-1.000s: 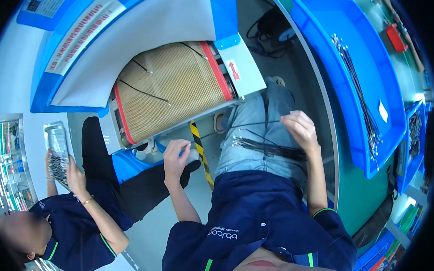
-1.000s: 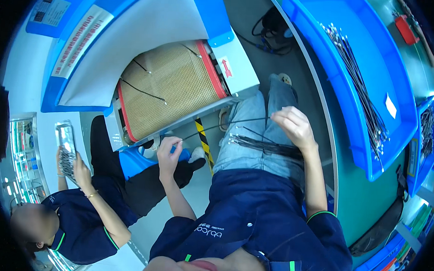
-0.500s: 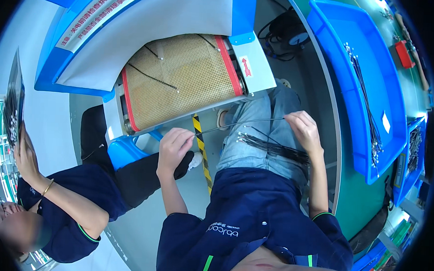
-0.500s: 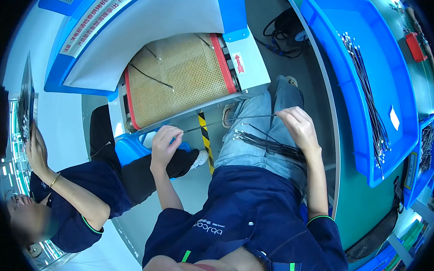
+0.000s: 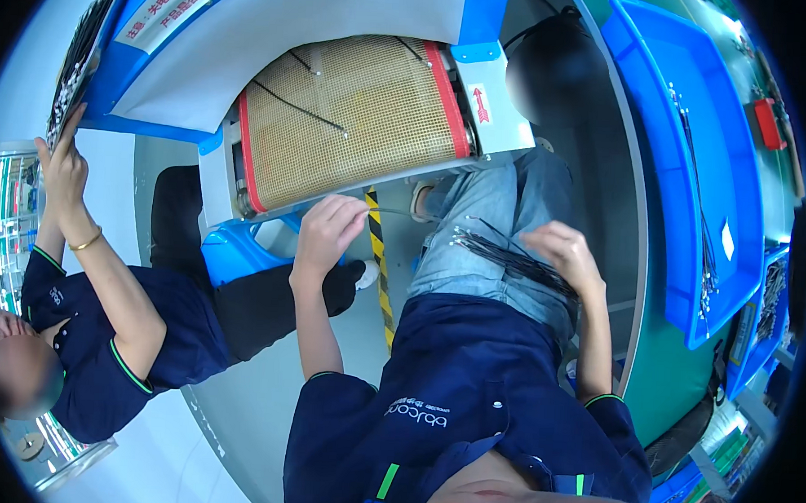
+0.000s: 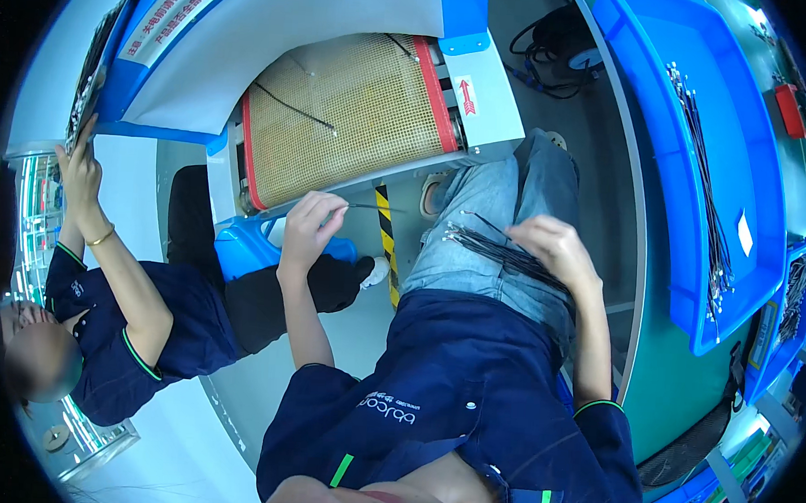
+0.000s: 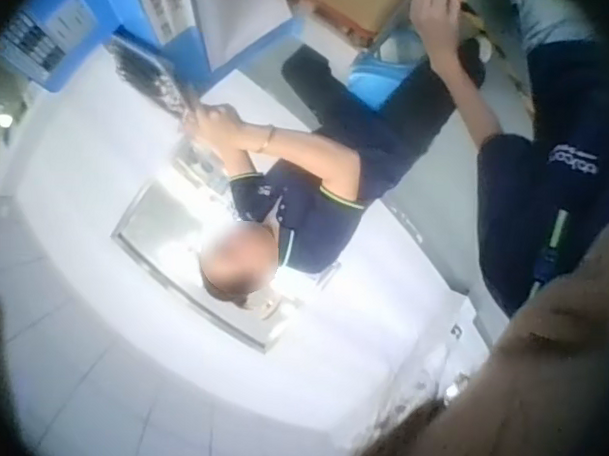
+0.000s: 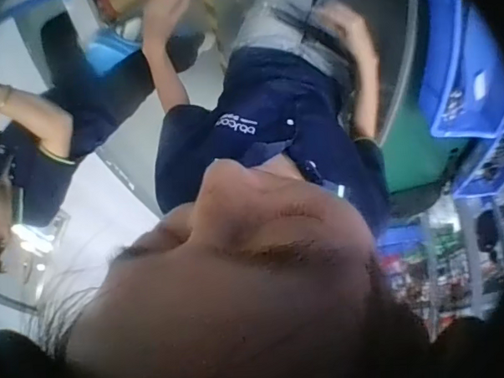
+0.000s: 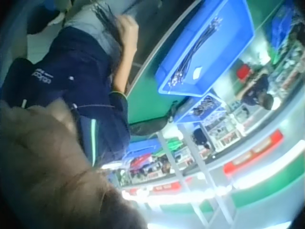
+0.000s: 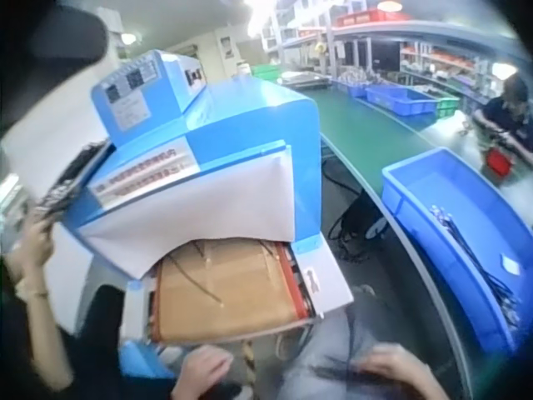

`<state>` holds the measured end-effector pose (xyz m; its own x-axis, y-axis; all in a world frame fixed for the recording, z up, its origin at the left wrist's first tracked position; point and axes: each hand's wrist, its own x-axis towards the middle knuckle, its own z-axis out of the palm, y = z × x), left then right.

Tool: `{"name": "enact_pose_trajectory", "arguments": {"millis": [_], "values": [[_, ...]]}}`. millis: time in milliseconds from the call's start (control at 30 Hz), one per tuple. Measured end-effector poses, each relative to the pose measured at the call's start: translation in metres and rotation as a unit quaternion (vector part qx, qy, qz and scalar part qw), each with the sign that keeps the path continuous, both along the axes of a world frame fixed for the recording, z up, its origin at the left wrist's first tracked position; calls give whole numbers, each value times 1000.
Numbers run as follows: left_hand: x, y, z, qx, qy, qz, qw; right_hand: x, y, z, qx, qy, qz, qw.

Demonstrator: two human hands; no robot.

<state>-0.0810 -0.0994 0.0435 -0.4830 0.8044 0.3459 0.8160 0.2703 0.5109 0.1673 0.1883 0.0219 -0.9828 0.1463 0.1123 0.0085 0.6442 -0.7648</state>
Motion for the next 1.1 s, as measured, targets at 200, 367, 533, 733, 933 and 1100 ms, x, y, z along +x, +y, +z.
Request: {"name": "enact_pose_trajectory", "arguments": {"millis": [200,367,533,733,933,1100], "values": [[6,-6,-9,-9,-30,24,999,1,-1,2,-5,9,-122,992],[9,3,-15,1,-36,4,999,8,6,-4,23,42,-19,999],[12,4,-29,-14,-68,2,998,14,3,-14,52,69,-56,995],[18,6,-33,9,-82,7,997,20,3,-17,52,28,-72,996],[15,8,-23,14,-71,20,997,22,2,-15,81,36,-56,994],[14,1,-24,24,-80,41,996,14,0,-10,83,70,-82,991]]}}
